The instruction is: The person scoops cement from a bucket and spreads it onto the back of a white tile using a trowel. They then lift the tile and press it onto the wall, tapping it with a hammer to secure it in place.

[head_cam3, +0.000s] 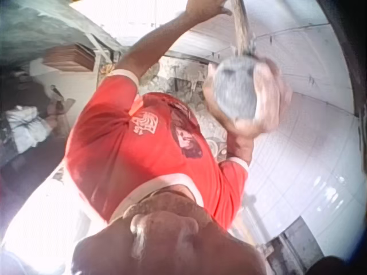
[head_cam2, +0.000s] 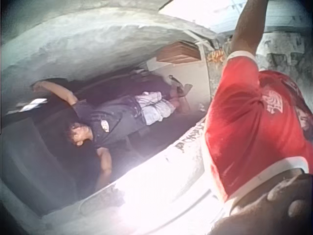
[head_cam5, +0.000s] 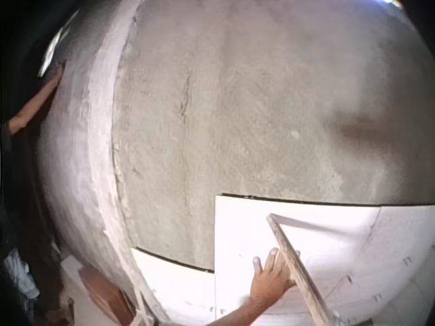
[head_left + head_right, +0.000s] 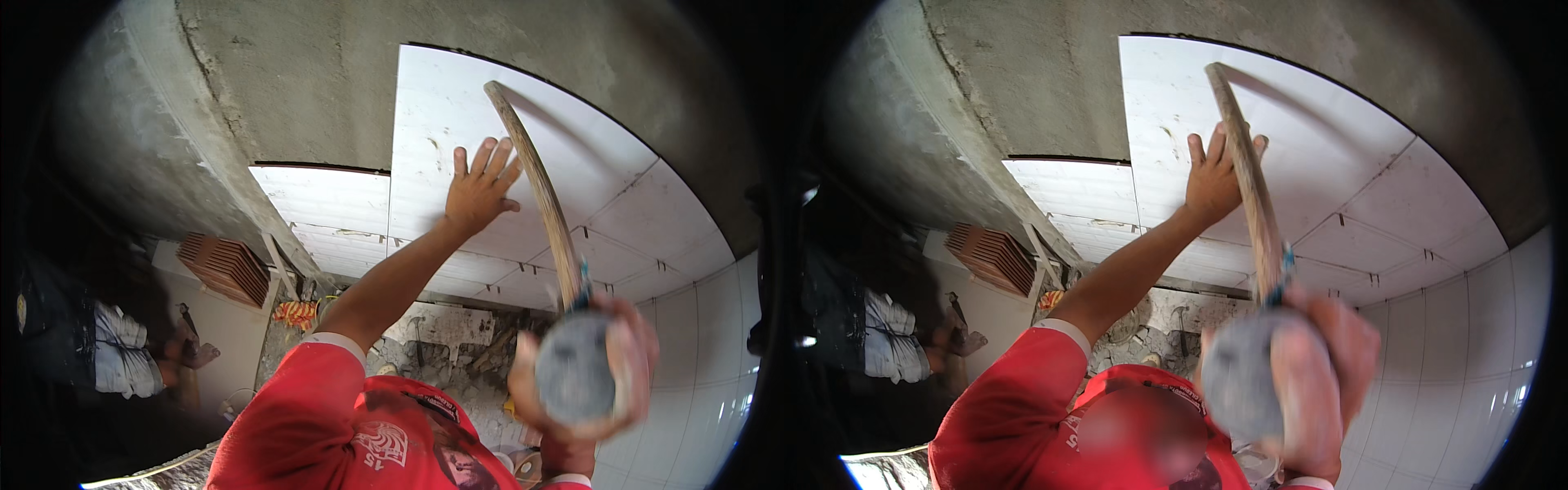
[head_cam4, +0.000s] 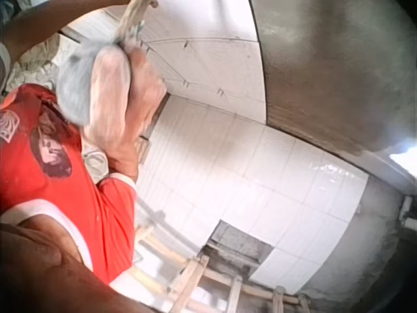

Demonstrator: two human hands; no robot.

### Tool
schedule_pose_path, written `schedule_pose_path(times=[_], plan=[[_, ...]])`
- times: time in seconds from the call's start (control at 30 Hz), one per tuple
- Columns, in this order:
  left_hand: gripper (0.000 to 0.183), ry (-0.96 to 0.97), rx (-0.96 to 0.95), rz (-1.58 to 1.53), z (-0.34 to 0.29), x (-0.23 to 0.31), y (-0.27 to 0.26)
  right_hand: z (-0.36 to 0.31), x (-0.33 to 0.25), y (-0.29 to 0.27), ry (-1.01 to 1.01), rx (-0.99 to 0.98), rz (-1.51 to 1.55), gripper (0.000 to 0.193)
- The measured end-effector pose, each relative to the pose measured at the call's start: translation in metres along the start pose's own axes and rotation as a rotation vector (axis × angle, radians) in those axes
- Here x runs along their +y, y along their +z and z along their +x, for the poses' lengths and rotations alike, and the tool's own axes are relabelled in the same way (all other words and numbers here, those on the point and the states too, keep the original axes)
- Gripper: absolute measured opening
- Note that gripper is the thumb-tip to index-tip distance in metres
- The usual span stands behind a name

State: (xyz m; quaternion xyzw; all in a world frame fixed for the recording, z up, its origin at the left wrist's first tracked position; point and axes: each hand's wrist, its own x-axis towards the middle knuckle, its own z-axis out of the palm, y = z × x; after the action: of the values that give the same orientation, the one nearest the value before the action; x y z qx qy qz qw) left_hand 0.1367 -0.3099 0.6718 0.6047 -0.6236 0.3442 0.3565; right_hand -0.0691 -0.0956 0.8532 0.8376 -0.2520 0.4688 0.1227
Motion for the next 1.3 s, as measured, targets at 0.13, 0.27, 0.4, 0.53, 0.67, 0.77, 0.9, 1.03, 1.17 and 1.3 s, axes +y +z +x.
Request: schedule_pose_path(times=[0.13,0.27,0.4,0.53,0.67,0.77,0.9,1.03,1.17,1.3], plan=[[0.107,0.036,-0.019,-0.083,-0.001,-0.002,0.005,-0.013,0.018,0.000,0.020,0.109,0.155,0.080],[0.108,0.079,-0.059,-0.039,-0.003,-0.005,0.006,-0.037,0.043,-0.012,0.204,0.354,0.110,0.077],[0.108,0.075,-0.069,-0.035,-0.003,-0.005,0.006,-0.055,0.052,-0.027,0.376,0.347,0.030,0.083],[0.108,0.077,-0.076,-0.031,-0.004,-0.006,0.006,-0.058,0.053,-0.027,0.421,0.389,0.030,0.078],[0.106,0.077,-0.082,-0.016,-0.005,-0.008,0.007,-0.053,0.056,-0.032,0.551,0.476,0.000,0.079],[0.104,0.080,-0.061,-0.007,-0.005,-0.008,0.007,-0.051,0.058,-0.039,0.546,0.487,-0.021,0.079],[0.108,0.062,-0.047,-0.029,-0.004,-0.007,0.007,-0.051,0.063,-0.036,0.500,0.547,0.044,0.077],[0.106,0.069,-0.083,-0.020,-0.005,-0.007,0.005,-0.055,0.079,-0.019,0.489,0.499,0.072,0.075],[0.109,0.070,-0.078,-0.032,-0.005,-0.007,0.005,-0.064,0.081,-0.027,0.546,0.533,0.093,0.076],[0.103,0.048,-0.047,-0.069,-0.005,-0.008,0.007,-0.079,0.080,-0.041,0.721,0.676,0.210,0.082]])
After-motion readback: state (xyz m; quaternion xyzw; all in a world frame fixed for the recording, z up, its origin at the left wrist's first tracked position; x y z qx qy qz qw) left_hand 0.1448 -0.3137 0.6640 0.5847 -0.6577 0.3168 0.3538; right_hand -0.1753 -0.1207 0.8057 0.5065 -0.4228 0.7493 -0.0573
